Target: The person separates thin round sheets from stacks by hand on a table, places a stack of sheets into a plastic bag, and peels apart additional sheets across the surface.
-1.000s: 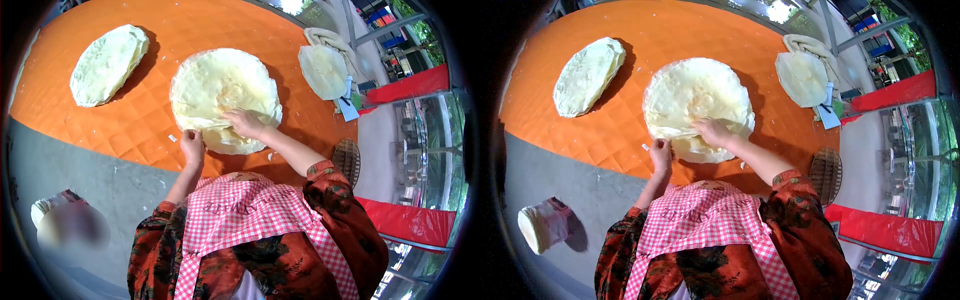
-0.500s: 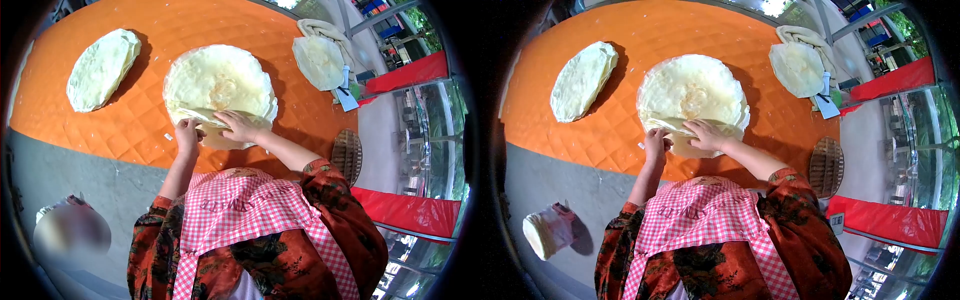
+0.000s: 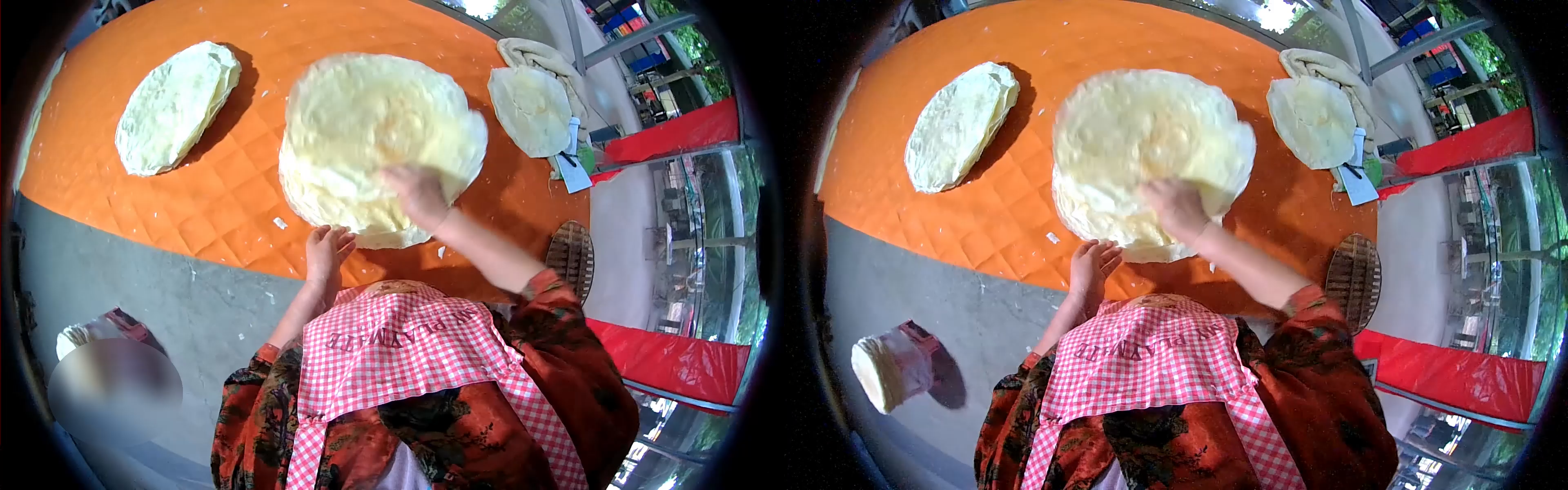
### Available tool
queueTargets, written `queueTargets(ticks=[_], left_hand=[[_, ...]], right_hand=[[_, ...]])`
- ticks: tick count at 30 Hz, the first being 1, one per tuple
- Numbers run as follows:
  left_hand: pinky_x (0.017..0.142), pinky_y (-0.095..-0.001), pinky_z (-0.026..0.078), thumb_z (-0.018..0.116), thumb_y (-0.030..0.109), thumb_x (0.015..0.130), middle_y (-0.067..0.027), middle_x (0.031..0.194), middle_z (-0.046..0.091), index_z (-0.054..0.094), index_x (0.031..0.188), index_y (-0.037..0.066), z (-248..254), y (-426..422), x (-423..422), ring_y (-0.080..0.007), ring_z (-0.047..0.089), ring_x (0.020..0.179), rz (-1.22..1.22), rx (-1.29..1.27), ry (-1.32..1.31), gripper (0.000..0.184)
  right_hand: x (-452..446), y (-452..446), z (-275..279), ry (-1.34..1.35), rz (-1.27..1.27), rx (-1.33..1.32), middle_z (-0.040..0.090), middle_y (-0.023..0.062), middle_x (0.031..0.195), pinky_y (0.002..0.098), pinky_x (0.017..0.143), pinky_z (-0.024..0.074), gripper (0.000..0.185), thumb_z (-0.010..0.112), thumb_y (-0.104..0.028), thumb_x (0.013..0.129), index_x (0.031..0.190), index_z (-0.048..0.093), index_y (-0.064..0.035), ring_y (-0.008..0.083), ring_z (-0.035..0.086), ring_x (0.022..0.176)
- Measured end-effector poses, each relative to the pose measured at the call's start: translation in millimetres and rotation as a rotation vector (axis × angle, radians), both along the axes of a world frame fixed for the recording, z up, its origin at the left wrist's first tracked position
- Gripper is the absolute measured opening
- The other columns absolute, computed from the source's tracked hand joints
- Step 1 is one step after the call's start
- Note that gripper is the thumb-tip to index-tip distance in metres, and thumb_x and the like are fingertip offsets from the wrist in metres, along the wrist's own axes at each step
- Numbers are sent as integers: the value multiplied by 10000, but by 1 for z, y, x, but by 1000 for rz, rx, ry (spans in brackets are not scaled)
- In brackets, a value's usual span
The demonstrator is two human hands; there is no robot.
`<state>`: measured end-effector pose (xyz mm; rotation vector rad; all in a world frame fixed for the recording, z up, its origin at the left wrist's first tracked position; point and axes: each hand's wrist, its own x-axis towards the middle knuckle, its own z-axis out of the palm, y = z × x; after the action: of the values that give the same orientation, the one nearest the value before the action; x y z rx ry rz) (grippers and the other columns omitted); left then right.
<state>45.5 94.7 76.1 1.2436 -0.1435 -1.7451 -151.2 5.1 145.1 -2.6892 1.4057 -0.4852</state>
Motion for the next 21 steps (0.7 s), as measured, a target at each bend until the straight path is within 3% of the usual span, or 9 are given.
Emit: queueTargets(ticks=[4,5,8,9,11,14,16,19,21], left_hand=[[809,-353,543,516,59,895,-152,1052,551,392,1162,-40,-5,5,0,-246,618,914,5,-37,-89,311],[804,-348,544,517,55,894,-151,1058,548,389,1166,-43,-4,7,-1,-241,618,914,16,-54,-132,316],[754,-314,538,524,22,902,-118,959,597,485,1089,-30,23,10,-2,-196,622,831,-65,-199,-155,199],[739,-306,535,523,13,905,-108,932,608,504,1069,-26,28,10,-7,-185,623,808,-114,-284,-192,170],[690,-297,531,537,-2,895,-127,886,648,584,984,-32,15,2,-20,-194,640,759,-175,-554,-396,105],[668,-309,523,563,-21,857,-173,899,656,637,951,-30,4,-39,-41,-241,649,746,-247,-854,-818,120],[688,-294,524,545,-3,850,-149,961,658,607,1066,-40,-31,-70,-65,-203,648,788,-404,-737,-845,228],[625,-297,509,580,40,828,-151,934,653,555,1146,-55,-60,-104,-126,-204,638,711,-333,-633,-738,333],[605,-302,509,629,94,807,-152,890,640,529,1176,-65,-86,-122,-153,-205,630,698,-385,-543,-845,414]], right_hand=[[4,16,-73,-135,52,-143,665,111,871,348,572,502,233,576,-40,820,1012,670,-134,229,619,655],[1,10,-76,-149,-83,114,669,122,875,355,596,507,239,578,-42,822,1026,671,-124,240,627,669],[-19,-32,-27,-173,-318,603,680,158,894,384,674,519,260,584,-65,827,1071,669,-86,276,653,735],[-37,-64,-20,-176,-253,569,685,170,904,397,704,522,273,589,-84,827,1088,666,-70,292,664,773],[-50,-103,24,-229,-258,444,705,109,878,325,677,512,244,678,-127,816,1048,683,-55,144,644,763],[-43,-126,97,-238,-243,320,695,146,872,353,702,513,250,654,-135,808,1049,674,-69,215,666,796],[-48,-141,113,-183,-260,293,675,190,884,392,696,518,269,620,-149,807,1069,669,-106,303,674,791],[-50,-146,120,-234,-365,342,687,180,917,348,770,505,265,661,-103,776,1027,657,-19,270,672,849],[-65,-159,99,-224,-292,278,683,185,927,378,772,506,271,660,-120,775,1033,660,-37,293,669,866]])
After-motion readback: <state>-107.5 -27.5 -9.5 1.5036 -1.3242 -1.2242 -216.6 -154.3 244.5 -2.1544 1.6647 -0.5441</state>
